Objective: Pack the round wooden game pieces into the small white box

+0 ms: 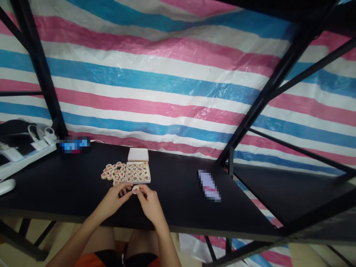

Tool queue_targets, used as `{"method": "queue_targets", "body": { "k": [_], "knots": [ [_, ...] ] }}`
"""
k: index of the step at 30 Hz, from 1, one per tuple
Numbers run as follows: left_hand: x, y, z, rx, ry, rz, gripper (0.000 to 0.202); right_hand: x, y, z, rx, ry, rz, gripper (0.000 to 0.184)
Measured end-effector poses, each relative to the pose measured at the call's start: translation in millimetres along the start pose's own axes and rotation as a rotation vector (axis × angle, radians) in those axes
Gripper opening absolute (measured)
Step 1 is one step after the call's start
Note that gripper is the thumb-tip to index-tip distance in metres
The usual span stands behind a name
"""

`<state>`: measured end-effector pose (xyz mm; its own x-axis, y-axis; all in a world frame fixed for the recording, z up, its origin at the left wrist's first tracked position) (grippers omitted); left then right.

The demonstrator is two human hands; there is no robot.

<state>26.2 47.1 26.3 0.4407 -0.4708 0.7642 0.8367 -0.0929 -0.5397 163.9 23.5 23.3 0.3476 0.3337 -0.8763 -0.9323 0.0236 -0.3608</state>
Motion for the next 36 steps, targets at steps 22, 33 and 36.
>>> {"method": "queue_targets", "body": {
  "k": [22, 33, 36],
  "knots": [
    [1, -0.5, 5, -0.082, -0.045, -0.258, 0.015, 3, -3, 1, 0.05, 0.018, -0.02, 0.02],
    [-8, 0.9, 4, -0.064, -0.091, -0.125, 0.017, 3, -2, 1, 0.045, -0.016, -0.077, 0.008],
    [-4, -0.7, 5, -0.063, -0.078, -0.158, 0.022, 4, -2, 0, 0.059, -0.026, -0.077, 0.007]
  ]
}}
Point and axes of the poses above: each hand's wrist, its own z-axis towards the middle knuckle, its own y-axis out of the palm, x = y × z, the point moved 6 cm from there along z, towards the middle knuckle, and after that the axes turned 2 degrees about x, right-handed, at the moved point
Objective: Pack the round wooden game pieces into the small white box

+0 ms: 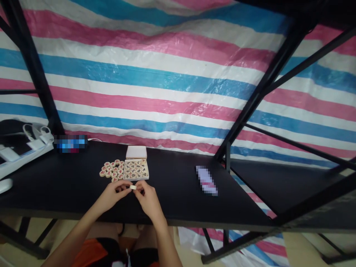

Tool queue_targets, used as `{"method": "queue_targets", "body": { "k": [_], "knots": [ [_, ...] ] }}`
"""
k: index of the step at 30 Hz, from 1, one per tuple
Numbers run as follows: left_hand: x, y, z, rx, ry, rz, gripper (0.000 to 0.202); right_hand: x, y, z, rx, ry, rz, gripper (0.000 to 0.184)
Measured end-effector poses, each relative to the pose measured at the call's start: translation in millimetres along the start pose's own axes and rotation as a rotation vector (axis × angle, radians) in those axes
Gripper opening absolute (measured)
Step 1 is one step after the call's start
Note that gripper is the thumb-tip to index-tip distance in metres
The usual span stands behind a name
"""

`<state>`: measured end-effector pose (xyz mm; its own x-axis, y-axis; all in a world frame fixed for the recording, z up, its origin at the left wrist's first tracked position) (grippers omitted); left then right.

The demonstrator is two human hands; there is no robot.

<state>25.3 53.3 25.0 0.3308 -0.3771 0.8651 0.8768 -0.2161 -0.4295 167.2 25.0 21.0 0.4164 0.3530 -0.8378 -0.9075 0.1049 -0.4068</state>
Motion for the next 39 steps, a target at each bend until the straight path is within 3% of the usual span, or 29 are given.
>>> {"method": "queue_targets", "body": {
  "k": [8, 19, 24, 27, 31, 39],
  "knots": [
    [-6, -0.4, -1, 0.024, -0.021, -0.022, 0.023, -3, 2, -2, -0.053, -0.013, 0.011, 0.016],
    [-5, -4.8, -1, 0.081, 0.009, 0.025, 0.025, -7, -2, -1, -0.001, -0.097, -0.144, 0.017],
    [-8, -5.3, -2, 0.163, 0.084, 0.177, 0.029, -9, -17, 34, 0.1, -0.144, -0.473, 0.019],
    [-10, -0.7, -3, 0.144, 0.093, 0.312, 0.032, -6, -9, 72, 0.03, -0.201, -0.839, 0.02],
    [-12, 3.2, -2, 0.127, 0.117, 0.423, 0.031, 5, 5, 110, -0.033, -0.217, -0.957, 0.014],
    [-9, 4.4, -1, 0.13, 0.134, 0.417, 0.025, 17, 11, 114, -0.052, -0.234, -1.092, 0.015]
  ]
}}
Point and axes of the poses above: each hand's wrist, its own z-axis towards the middle knuckle, its own y-axis out of the palm, x = y × z, the point moved 6 cm from there along z, towards the middle knuckle, and after that the axes turned 2 degrees about x, right-handed, at the moved point
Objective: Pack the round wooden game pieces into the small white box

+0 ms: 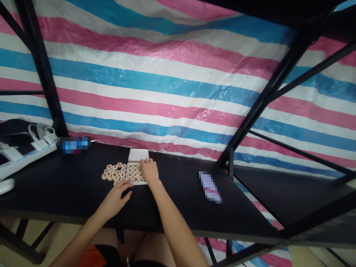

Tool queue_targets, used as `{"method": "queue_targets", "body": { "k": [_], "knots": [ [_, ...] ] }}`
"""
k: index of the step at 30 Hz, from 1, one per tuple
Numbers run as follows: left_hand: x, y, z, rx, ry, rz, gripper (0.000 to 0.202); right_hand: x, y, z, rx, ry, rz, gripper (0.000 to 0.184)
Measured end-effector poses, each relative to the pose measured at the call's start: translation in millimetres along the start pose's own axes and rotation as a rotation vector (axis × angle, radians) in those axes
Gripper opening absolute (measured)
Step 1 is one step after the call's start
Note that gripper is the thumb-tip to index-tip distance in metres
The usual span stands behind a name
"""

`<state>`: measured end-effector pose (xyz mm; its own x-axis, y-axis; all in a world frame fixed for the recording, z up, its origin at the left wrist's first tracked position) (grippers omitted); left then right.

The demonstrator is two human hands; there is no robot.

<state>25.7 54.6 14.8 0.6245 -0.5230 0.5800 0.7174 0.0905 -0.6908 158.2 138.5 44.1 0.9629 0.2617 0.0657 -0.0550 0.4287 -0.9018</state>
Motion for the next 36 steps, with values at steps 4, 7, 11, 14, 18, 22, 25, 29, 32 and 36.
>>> {"method": "queue_targets", "body": {
  "k": [4, 7, 11, 14, 18, 22, 25, 29, 32, 36],
  "knots": [
    [-2, 1.8, 0, -0.007, -0.002, 0.012, 0.022, -2, 0, 1, -0.025, -0.044, -0.043, 0.019],
    [-4, 2.5, -1, -0.006, -0.002, 0.012, 0.021, -4, -1, 3, -0.046, -0.096, -0.059, 0.021],
    [-4, 2.1, -1, -0.01, -0.002, 0.004, 0.021, -2, -2, 4, -0.051, -0.114, -0.068, 0.025],
    [-4, 1.5, -1, -0.007, -0.003, 0.004, 0.021, 1, 0, 3, -0.055, -0.102, -0.06, 0.022],
    [-3, 1.3, -1, 0.002, -0.003, -0.007, 0.021, 4, 1, 4, -0.046, -0.068, -0.03, 0.019],
    [-4, 0.0, 0, 0.02, -0.01, -0.024, 0.02, 7, -9, 0, -0.01, -0.03, 0.033, 0.017],
    [-6, -1.2, 3, 0.042, -0.011, -0.025, 0.021, 14, -20, -18, 0.034, 0.031, 0.082, 0.021],
    [-8, -0.5, 5, 0.079, -0.016, -0.009, 0.021, 20, -23, -64, 0.073, 0.112, 0.245, 0.021],
    [-6, -0.6, 5, 0.094, -0.024, 0.046, 0.022, 17, -18, -93, 0.081, 0.135, 0.445, 0.021],
    [3, -15.7, -3, 0.165, -0.006, 0.194, 0.025, 17, -13, -108, 0.119, 0.182, 0.545, 0.033]
  ]
}}
Point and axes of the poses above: each hand's wrist, its own z-axis towards the middle knuckle, its own y-axis out of the palm, x = y × z, the point moved 6 cm from there along z, towards the middle knuckle, and after that the axes turned 2 degrees about x, right-handed, at the moved point
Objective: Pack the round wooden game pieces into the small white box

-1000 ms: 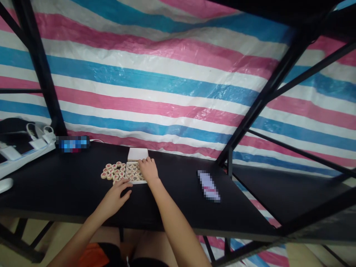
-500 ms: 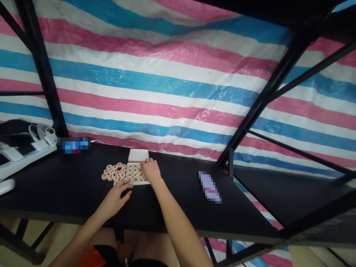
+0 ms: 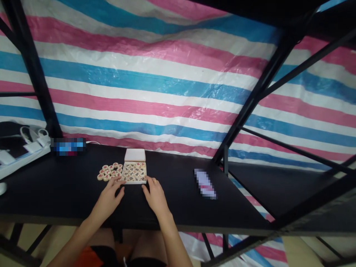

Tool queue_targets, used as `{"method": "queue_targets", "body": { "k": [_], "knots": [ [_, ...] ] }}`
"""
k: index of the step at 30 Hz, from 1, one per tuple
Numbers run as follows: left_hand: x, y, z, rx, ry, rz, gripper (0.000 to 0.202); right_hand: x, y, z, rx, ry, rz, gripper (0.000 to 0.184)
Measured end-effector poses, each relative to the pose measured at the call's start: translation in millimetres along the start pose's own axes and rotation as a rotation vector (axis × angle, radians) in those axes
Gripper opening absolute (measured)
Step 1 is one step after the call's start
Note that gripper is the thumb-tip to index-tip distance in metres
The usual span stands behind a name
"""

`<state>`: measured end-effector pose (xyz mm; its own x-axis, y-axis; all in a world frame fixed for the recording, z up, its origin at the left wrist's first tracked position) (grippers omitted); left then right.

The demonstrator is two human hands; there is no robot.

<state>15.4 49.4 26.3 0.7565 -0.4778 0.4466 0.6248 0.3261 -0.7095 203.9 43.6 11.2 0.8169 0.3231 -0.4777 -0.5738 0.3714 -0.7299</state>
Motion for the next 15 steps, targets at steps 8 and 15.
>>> {"method": "queue_targets", "body": {
  "k": [8, 15],
  "knots": [
    [-19, -22.9, -5, -0.063, -0.108, 0.451, 0.023, 5, -5, -1, 0.08, 0.061, 0.086, 0.034],
    [-21, -18.1, -9, -0.075, -0.084, 0.367, 0.018, -34, -6, -8, 0.047, 0.062, 0.344, 0.023]
  ]
}}
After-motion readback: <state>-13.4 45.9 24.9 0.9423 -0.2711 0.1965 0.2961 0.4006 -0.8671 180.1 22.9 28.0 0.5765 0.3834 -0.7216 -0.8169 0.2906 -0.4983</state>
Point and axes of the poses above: each hand's wrist, its own z-axis towards the middle knuckle, its own y-axis out of the palm, x = y × z, the point moved 6 cm from there along z, towards the middle knuckle, and after that the axes turned 2 degrees about x, right-handed, at the moved point
